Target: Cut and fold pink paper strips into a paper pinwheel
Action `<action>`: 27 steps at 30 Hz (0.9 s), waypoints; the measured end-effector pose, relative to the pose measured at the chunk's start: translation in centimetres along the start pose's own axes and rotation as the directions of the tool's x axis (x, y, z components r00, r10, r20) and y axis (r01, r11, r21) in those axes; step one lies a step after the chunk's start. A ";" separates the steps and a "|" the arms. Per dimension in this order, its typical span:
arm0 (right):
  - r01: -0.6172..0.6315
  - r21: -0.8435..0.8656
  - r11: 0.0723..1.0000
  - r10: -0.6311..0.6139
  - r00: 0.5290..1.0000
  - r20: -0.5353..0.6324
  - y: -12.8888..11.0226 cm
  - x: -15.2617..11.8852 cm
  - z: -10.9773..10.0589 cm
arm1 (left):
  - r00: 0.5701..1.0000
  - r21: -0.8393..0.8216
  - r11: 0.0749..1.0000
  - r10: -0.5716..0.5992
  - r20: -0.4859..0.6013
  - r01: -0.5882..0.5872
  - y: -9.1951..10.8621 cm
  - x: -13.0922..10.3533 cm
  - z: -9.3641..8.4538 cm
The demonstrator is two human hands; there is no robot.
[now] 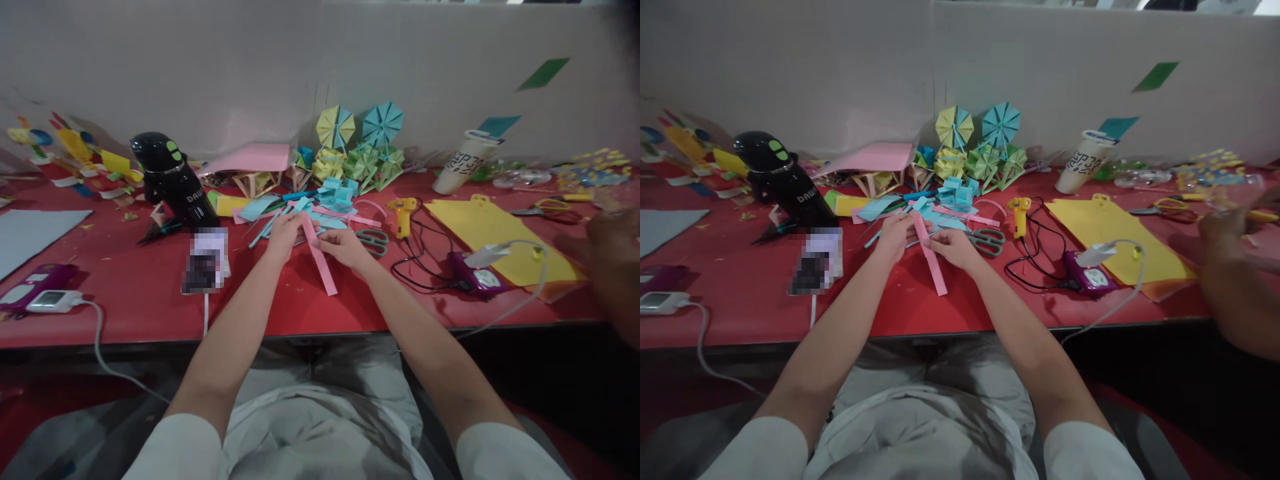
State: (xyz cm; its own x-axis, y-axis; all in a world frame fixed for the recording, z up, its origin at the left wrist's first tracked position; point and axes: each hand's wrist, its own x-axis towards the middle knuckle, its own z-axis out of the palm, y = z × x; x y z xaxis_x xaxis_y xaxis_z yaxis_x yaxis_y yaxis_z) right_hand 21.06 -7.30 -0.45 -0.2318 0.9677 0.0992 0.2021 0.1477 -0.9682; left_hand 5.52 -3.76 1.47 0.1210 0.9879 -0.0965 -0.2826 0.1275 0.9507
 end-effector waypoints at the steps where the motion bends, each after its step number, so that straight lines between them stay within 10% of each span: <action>1: 0.009 -0.012 1.000 -0.009 1.000 -0.001 0.0 0.0 0.0 | 1.000 0.003 1.000 0.002 -0.002 -0.002 0.0 0.0 0.0; 15: 0.041 -0.100 0.994 -0.043 0.999 -0.013 -0.3 -0.2 0.0 | 0.963 0.117 0.961 0.261 -0.071 -0.252 -1.0 1.2 -0.8; 27: 0.063 -0.131 0.989 -0.060 0.998 0.031 -0.2 -0.2 0.1 | 0.964 0.130 0.967 0.235 -0.123 -0.219 -1.1 1.8 -1.1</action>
State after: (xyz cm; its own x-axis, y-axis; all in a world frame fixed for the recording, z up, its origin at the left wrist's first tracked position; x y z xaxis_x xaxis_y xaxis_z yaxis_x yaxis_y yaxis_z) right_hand 20.96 -7.52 -0.33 -0.2724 0.9504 0.1499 0.3101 0.2343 -0.9214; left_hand 5.02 -2.03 -0.05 -0.0663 0.9933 0.0942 -0.1763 -0.1045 0.9788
